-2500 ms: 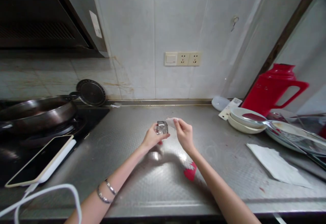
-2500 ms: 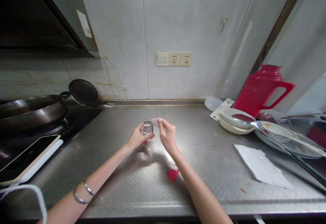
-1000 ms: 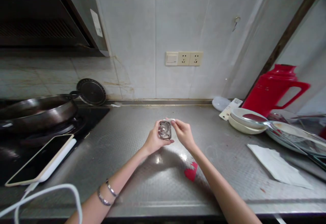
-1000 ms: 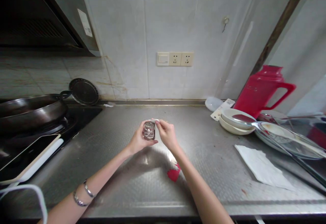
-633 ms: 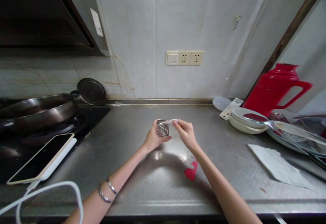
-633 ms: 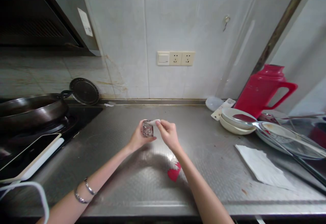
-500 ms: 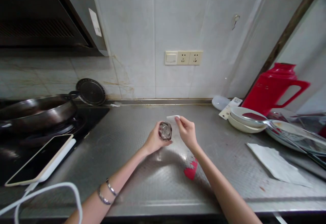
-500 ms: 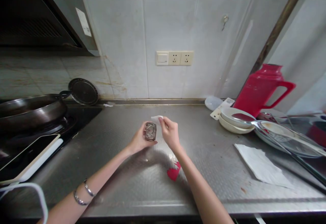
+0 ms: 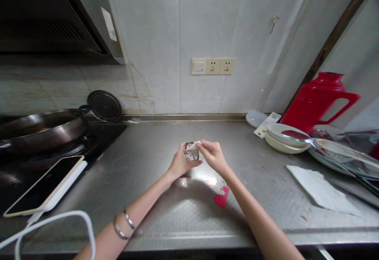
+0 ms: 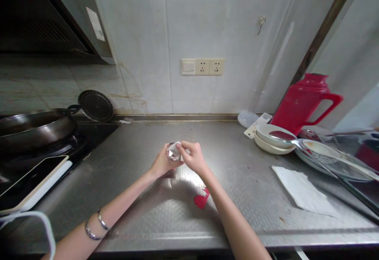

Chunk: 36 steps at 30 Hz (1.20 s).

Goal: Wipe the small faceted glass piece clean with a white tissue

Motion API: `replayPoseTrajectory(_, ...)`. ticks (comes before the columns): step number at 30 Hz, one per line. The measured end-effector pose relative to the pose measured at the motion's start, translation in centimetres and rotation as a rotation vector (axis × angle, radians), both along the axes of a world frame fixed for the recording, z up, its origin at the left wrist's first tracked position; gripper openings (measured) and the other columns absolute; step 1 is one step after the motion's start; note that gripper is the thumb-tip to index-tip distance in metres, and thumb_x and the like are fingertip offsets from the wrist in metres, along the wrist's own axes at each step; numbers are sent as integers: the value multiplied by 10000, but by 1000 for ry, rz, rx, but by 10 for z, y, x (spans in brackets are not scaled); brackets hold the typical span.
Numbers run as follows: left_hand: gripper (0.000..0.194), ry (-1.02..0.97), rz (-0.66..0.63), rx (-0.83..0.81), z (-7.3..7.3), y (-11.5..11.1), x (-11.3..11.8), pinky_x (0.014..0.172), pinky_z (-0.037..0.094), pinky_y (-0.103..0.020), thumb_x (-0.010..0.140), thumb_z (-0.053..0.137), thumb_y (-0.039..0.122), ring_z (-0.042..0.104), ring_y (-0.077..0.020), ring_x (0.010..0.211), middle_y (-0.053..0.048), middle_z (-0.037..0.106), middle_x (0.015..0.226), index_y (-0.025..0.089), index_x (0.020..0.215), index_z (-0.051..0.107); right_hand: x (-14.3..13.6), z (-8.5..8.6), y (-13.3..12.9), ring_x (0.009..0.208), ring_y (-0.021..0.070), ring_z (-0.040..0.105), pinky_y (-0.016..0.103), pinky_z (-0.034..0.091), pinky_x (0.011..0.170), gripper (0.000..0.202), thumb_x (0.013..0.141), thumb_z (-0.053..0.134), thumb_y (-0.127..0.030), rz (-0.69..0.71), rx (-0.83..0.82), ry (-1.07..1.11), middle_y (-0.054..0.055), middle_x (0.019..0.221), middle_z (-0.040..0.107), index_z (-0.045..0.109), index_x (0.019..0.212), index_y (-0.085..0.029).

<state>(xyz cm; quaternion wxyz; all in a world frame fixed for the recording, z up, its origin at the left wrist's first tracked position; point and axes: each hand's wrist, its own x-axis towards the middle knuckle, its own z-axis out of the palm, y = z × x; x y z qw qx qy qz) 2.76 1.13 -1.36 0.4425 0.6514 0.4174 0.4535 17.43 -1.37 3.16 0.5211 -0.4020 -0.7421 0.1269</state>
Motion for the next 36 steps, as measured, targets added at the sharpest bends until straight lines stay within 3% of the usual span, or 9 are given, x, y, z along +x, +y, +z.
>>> replayPoseTrajectory(3,633,19,26,-48,3,0,-2,420,454,-199,571,787,381,582,-135,629,-15,607,819,176,1066,450,0,-3,5,552,120,520,217,381,542,382,902,441,-406,-72,-48,138,-8,566,565,629,666,-170)
replayPoseTrajectory(6,628,9,-12,-76,9,-4,-2,393,446,-189,570,789,398,562,-119,589,-6,598,779,166,1055,465,-1,-7,11,670,153,589,229,425,605,359,908,426,-419,-109,-76,202,25,731,673,679,840,-173)
replayPoseTrajectory(11,628,0,-61,-78,15,-10,-1,403,434,-165,574,793,367,547,-99,563,12,589,732,162,1085,491,-2,-11,11,651,157,615,239,456,588,358,914,405,-411,21,-148,86,55,926,723,665,822,-182)
replayPoseTrajectory(15,628,-23,-52,-91,12,-6,-1,406,428,-157,584,787,363,540,-86,542,10,600,736,155,1105,504,-2,-9,6,870,196,665,282,501,752,308,926,386,-344,93,-84,50,78,1081,690,659,924,-200)
replayPoseTrajectory(18,597,-25,-33,-105,7,-3,-2,388,423,-155,593,775,362,562,-103,574,-11,620,782,152,1093,525,-4,-8,2,1045,205,623,325,471,903,301,926,380,-286,156,14,-14,81,1113,674,644,1053,-215)
replayPoseTrajectory(20,583,-24,-21,-102,4,0,-3,383,418,-149,586,777,350,573,-108,591,-22,632,821,158,1083,540,-7,-9,0,1048,201,624,342,450,951,305,924,380,-266,193,64,-53,73,1093,682,649,1061,-221)
replayPoseTrajectory(25,575,11,12,-127,1,4,-5,371,414,-154,584,773,367,570,-109,571,-22,639,816,165,1074,548,-11,-12,2,996,230,652,340,501,886,299,919,413,-301,123,1,-17,35,851,732,699,920,-214)
replayPoseTrajectory(29,624,73,33,-139,4,1,-4,418,459,-189,574,786,352,590,-128,601,-31,654,818,169,1116,536,-8,-14,10,1038,208,635,398,429,1007,283,927,400,-267,-20,113,92,40,1022,710,670,1003,-231)
replayPoseTrajectory(36,530,90,-20,-61,3,2,-6,410,444,-172,587,762,285,584,-118,559,-4,657,760,185,1072,573,-6,-16,8,1029,183,634,505,303,1098,307,890,411,-156,128,244,-205,59,1071,689,633,1087,-236)
